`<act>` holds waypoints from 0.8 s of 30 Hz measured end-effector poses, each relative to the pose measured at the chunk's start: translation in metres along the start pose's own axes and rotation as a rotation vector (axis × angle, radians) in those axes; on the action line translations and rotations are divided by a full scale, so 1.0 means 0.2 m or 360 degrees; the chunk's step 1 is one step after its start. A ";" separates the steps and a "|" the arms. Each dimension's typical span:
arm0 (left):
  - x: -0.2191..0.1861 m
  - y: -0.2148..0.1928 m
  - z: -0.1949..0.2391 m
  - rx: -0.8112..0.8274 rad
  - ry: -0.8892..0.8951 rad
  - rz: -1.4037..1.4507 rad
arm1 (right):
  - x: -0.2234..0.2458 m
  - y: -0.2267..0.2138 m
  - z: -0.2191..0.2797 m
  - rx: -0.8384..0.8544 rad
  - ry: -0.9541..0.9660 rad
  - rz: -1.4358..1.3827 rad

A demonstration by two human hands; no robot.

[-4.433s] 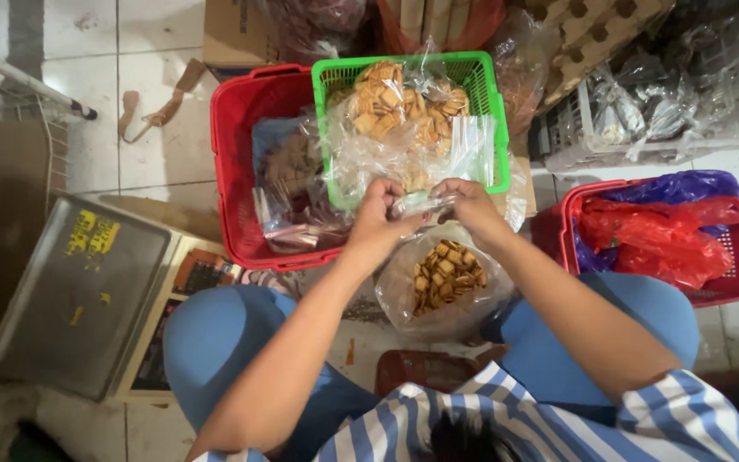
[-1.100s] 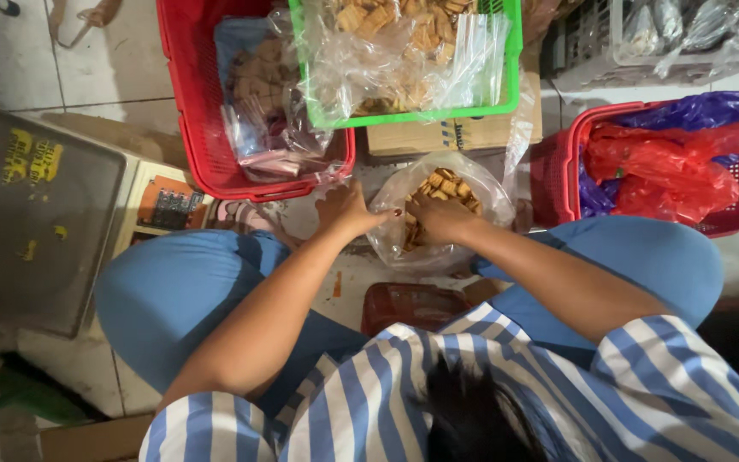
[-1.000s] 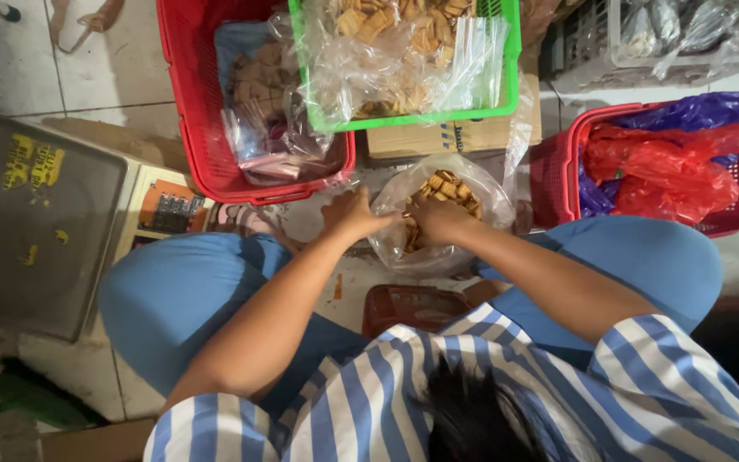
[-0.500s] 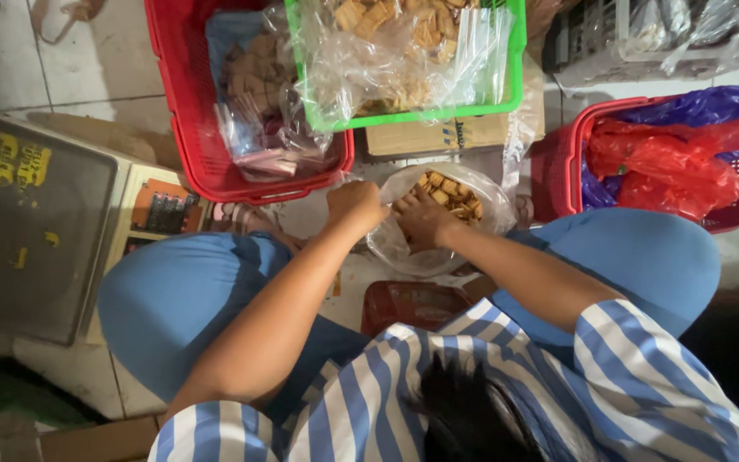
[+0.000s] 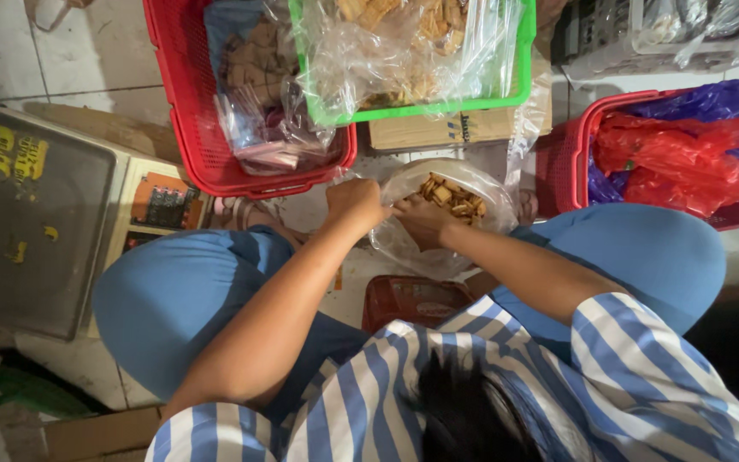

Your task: The person sorts small, square-shaped snack pieces from a large plastic bag into smaller plastic bags by hand.

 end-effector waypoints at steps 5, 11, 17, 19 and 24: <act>0.01 -0.02 0.00 -0.0018 0.0000 -0.0022 | -0.01 -0.05 -0.03 0.0075 0.0042 -0.0020; 0.04 0.06 -0.02 0.0016 0.0010 -0.0062 | -0.08 -0.33 0.03 0.0493 0.0264 -0.0152; 0.05 0.07 -0.03 0.0051 -0.0023 -0.0052 | -0.18 -0.09 0.04 0.0378 0.0369 -0.0073; 0.05 0.09 -0.04 0.0080 -0.0013 -0.0062 | -0.21 0.03 0.04 0.0195 0.0378 -0.0014; 0.05 0.12 -0.04 0.0180 -0.0039 -0.0082 | -0.28 0.14 0.09 0.0370 0.0682 -0.0196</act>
Point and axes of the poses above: each hand's wrist, its own z-axis away from the middle knuckle, its own y-axis out of the palm, x = y × z, the point moved 8 cm from there along -z, towards the middle knuckle, and after that the axes turned 6 degrees about -x, right-handed, at the moved point
